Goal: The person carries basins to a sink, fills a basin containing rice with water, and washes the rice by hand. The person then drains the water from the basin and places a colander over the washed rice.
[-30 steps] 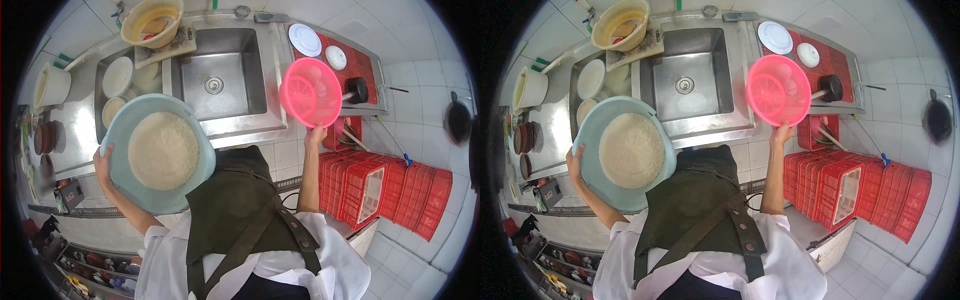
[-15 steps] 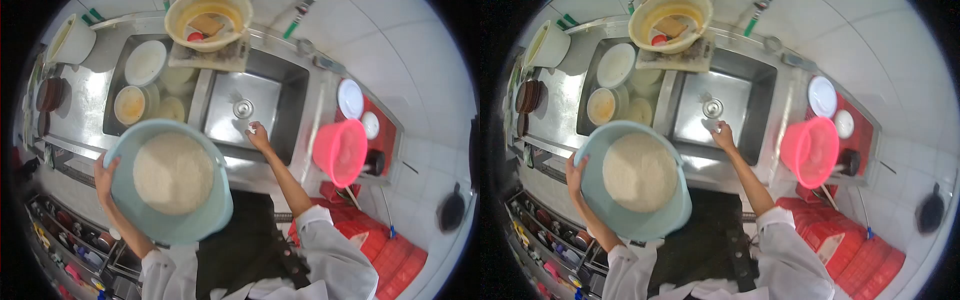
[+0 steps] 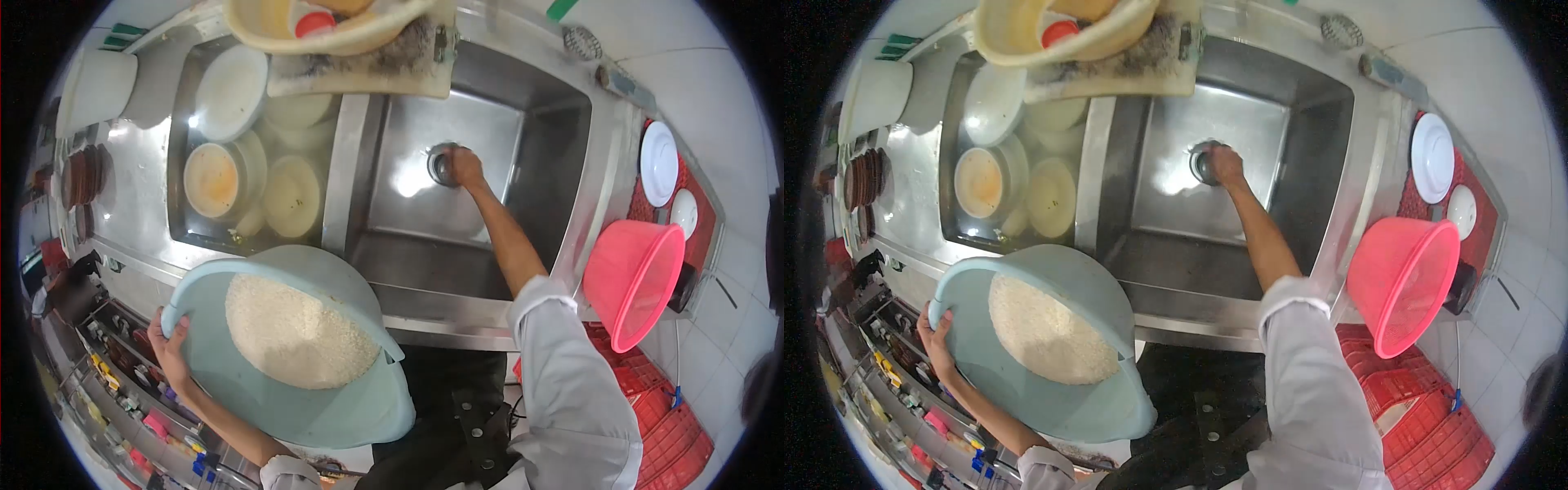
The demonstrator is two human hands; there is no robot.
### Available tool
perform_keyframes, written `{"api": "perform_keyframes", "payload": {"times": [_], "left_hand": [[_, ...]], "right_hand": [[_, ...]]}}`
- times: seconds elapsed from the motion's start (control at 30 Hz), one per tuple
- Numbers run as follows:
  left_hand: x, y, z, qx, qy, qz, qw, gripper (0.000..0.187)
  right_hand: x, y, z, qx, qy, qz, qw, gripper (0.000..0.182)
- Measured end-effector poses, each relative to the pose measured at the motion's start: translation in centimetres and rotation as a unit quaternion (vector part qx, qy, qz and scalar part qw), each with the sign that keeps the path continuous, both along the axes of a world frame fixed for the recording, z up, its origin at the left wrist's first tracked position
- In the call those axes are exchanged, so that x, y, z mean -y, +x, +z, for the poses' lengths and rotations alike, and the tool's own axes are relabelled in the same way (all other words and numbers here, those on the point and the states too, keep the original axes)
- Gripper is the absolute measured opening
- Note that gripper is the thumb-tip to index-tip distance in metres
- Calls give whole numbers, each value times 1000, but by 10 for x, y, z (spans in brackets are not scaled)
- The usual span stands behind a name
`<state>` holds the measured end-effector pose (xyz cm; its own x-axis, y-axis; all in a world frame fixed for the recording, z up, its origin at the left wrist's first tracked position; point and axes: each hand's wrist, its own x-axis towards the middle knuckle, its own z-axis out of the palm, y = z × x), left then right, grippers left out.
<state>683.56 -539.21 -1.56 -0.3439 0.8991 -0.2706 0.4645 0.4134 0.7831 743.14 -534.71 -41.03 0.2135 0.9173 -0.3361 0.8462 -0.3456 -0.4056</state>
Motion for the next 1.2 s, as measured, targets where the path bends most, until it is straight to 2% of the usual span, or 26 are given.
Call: {"api": "perform_keyframes", "payload": {"times": [0.03, 0.1, 0.13, 0.2, 0.23, 0.3, 0.33, 0.4, 0.43, 0.47, 0.53, 0.57, 0.6, 0.63, 0.7, 0.73, 0.77, 0.8, 0.87, 0.9, 0.97, 1.03, 1.1, 1.13, 1.17, 1.2], "left_hand": [[1, 14, 2, -21, 29, 36, 999, 38], [-2, 12, 7, -12, 5, 10, 1000, 32], [-5, 12, 9, -6, -30, -22, 999, 28], [-13, 16, 14, 0, -25, -46, 999, 26], [-15, 19, 15, 3, -33, -71, 997, 25], [-14, 10, 6, 12, -29, -96, 995, 22], [-12, 12, 4, 17, -20, -98, 995, 22], [-15, 13, 6, 43, -17, -108, 993, 23], [-13, 7, 3, 23, -24, -102, 994, 33], [-12, 3, -3, -22, -40, -88, 995, 42], [-5, 1, -9, -108, -45, -16, 993, 63], [-10, 21, 13, -135, -87, -27, 987, 62], [-5, 17, 7, -254, -27, -63, 965, 52], [-18, 21, 27, -105, -68, -138, 982, 40], [-17, 11, 18, -68, -3, -171, 983, 31], [-15, 13, 26, -54, 4, -161, 985, 30], [-15, 15, 32, -35, 10, -160, 986, 29], [-15, 14, 34, -38, 25, -145, 988, 29], [-15, 14, 34, -6, 5, -165, 986, 28], [-14, 13, 35, 0, 18, -175, 984, 29], [-14, 10, 34, 15, 30, -170, 985, 29], [-9, 11, 25, 32, 36, -168, 985, 29], [-11, 8, 21, 24, 44, -163, 985, 31], [-11, 6, 18, 20, 49, -159, 986, 31], [-12, 5, 13, 4, 56, -174, 983, 32], [-14, 4, 12, -12, 63, -187, 980, 33]], "right_hand": [[9, 8, 4, -10, 86, -39, 995, 30], [0, 10, 81, -80, 207, -206, 953, 27], [-7, 9, 125, -103, 319, -235, 912, 30], [-30, 16, 193, -104, 307, -302, 896, 34], [-46, 18, 214, -101, 313, -302, 895, 34], [-85, 14, 250, -202, 366, -254, 872, 35], [-91, 7, 279, -198, 375, -252, 870, 35], [-93, -12, 337, -372, 319, -350, 798, 33], [-87, -8, 354, -254, 390, -318, 826, 36], [-93, 6, 359, -259, 472, -298, 788, 39], [-121, 23, 400, -148, 511, -297, 793, 49], [-145, 29, 415, -96, 503, -264, 817, 56], [-189, 63, 385, 17, 505, -279, 816, 65], [-215, 83, 370, -57, 492, -288, 820, 72], [-220, 75, 392, -89, 425, -351, 830, 64], [-223, 91, 375, -18, 417, -332, 846, 57], [-209, 68, 394, -92, 412, -326, 846, 52], [-215, 84, 379, -210, 436, -284, 827, 50], [-222, 138, 348, -306, 397, -186, 845, 56], [-208, 141, 365, -307, 403, -178, 844, 56], [-173, 140, 411, -114, 268, -70, 954, 65], [-136, 129, 422, 155, 288, -71, 942, 70], [-73, 75, 453, 17, 357, -31, 934, 70], [-29, 29, 490, -144, 258, -28, 955, 68], [-3, 24, 458, -112, 269, -11, 957, 67], [22, 24, 408, -126, 245, 14, 961, 55]]}}
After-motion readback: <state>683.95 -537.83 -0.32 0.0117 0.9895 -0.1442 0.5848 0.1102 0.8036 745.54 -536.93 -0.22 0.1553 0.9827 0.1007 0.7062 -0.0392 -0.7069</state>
